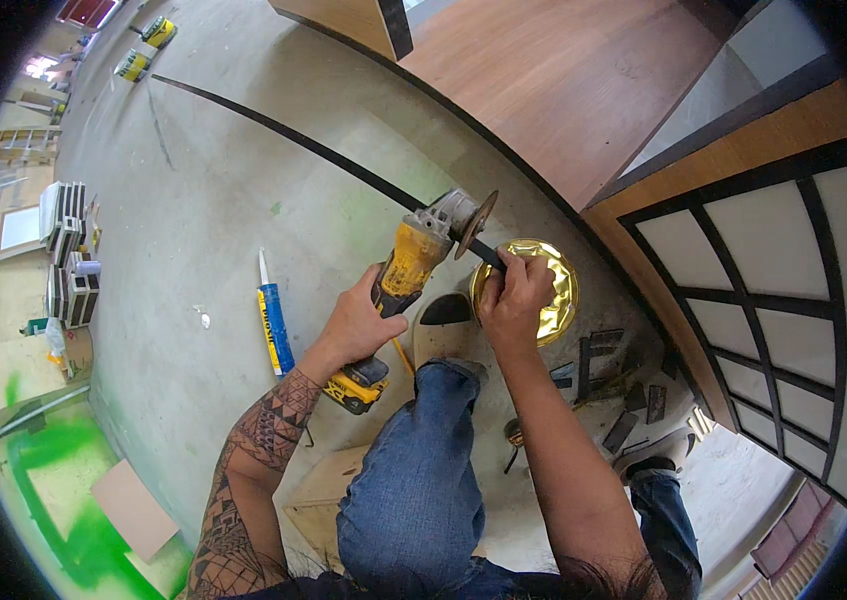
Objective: Applying decorative black trim strips to a white furniture panel using a caulking gun for adhesive, measuring with a tape, and cutting strips with an angle grinder.
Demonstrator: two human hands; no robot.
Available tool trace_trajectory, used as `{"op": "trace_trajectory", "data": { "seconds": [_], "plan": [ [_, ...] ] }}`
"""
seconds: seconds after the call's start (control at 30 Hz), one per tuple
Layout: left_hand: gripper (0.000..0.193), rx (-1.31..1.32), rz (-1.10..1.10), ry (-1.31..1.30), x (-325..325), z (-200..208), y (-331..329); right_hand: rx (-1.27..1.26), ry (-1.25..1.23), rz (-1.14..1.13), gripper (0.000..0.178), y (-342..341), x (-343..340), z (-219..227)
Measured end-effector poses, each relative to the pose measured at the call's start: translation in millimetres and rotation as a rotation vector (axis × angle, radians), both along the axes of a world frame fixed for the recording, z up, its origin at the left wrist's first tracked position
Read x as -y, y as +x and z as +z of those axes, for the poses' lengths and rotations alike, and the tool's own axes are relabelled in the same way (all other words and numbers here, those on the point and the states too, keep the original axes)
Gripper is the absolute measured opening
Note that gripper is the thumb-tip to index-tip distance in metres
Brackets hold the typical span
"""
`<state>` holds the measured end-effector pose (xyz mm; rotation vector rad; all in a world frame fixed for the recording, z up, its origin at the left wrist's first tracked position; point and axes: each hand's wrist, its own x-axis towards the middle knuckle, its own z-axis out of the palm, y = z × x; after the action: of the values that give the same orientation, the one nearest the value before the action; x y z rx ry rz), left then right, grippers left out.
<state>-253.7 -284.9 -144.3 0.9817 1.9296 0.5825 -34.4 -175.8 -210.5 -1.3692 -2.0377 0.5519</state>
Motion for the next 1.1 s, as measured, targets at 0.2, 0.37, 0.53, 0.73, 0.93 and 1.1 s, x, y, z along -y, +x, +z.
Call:
{"op": "trace_trajectory", "data": {
  "seconds": [0.2,0.37,0.53,0.73,0.93,1.1],
  "plan": [
    [0.075,0.015,-0.012,0.021,-3,2,1,0.004,0.022,-0.006,0.042,1,-1,1],
    [0.076,0.012,-0.012,0.006,-5,7,1,-0.002,0.031,-0.008,0.041,1,0,-1],
    [0.078,-0.007,-0.012,-0.013,-1,1,-1,0.008,0.028,-0.008,0.041,1,0,0],
    [0.080,-0.012,-0.024,-0.020,3,0,-1,0.007,0.005,-0.012,0.041,2,-1,-3],
    [0.079,-0.065,-0.070,0.065,8,1,-2,-0.016,0.020,-0.012,0.039,0,-1,2],
    [0.079,-0.046,-0.067,0.040,12,4,-2,-0.012,0.045,-0.018,0.038,1,-1,-1]
  ]
}}
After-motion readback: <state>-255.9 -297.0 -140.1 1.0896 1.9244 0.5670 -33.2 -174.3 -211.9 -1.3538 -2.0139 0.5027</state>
